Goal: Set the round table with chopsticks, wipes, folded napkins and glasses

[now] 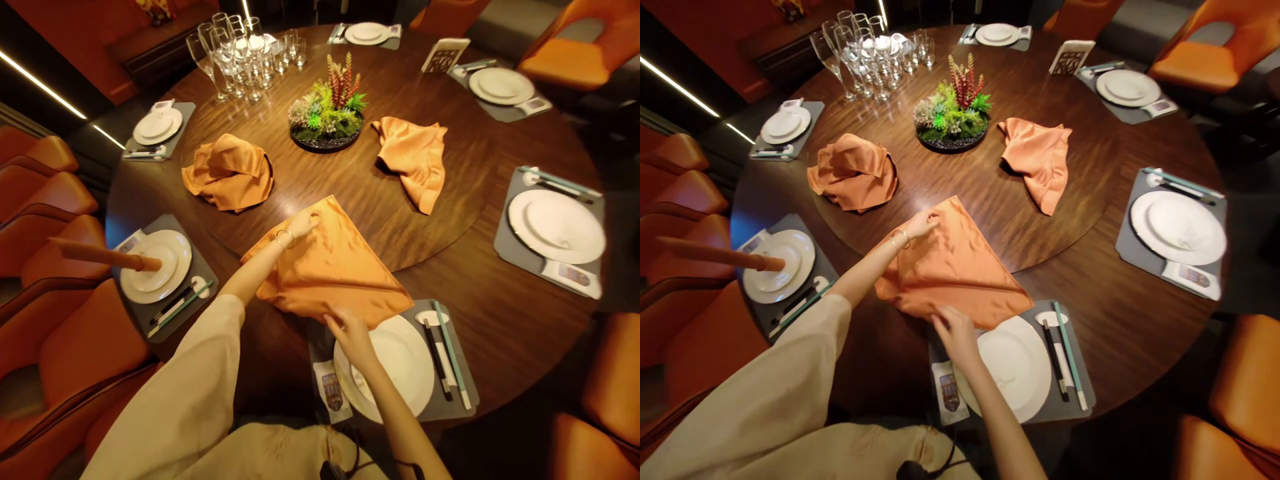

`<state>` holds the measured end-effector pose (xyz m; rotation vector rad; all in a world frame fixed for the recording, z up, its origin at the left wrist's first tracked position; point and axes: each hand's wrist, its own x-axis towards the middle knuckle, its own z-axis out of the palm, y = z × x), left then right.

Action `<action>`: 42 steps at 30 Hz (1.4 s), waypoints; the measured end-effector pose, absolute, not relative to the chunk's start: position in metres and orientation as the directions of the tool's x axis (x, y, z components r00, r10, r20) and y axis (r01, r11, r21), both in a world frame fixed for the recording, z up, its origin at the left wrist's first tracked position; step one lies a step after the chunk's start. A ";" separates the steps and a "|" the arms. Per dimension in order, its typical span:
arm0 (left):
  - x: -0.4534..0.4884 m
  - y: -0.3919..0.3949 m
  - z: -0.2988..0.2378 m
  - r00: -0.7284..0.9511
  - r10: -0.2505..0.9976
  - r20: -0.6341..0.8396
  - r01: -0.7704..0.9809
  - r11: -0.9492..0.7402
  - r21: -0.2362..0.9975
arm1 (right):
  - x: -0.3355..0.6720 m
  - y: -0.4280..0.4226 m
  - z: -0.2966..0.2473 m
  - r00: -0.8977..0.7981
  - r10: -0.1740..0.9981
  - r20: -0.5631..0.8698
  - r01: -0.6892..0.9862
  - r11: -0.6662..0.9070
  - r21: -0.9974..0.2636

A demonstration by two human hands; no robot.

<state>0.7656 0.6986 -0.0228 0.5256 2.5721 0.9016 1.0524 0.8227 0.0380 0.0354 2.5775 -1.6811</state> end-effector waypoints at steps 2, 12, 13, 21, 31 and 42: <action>0.726 0.724 -0.041 -0.921 0.335 -0.197 0.197 0.839 0.508 | 1.061 0.821 0.048 -0.994 -0.090 -0.059 0.023 0.359 -0.933; 0.690 0.755 -0.074 -0.935 0.259 -0.242 0.047 0.767 0.640 | 1.056 0.824 0.053 -0.984 -0.162 -0.068 0.003 0.369 -0.930; 0.692 0.754 -0.072 -0.938 0.226 -0.264 -0.013 0.737 0.676 | 1.052 0.825 0.055 -0.983 -0.172 -0.056 -0.014 0.383 -0.924; 0.736 0.738 -0.044 -0.888 0.227 -0.400 -0.225 0.543 0.809 | 1.044 0.827 0.079 -0.970 -0.241 0.021 -0.127 0.435 -0.891; 0.974 0.639 0.058 -0.847 0.498 -0.188 -0.034 0.302 0.953 | 1.053 0.810 0.078 -0.980 -0.021 0.196 -0.190 0.374 -0.908; 1.066 0.629 0.098 -0.885 0.461 -0.071 0.180 0.478 0.860 | 1.085 0.790 0.068 -1.000 -0.025 -0.008 0.005 0.121 -0.993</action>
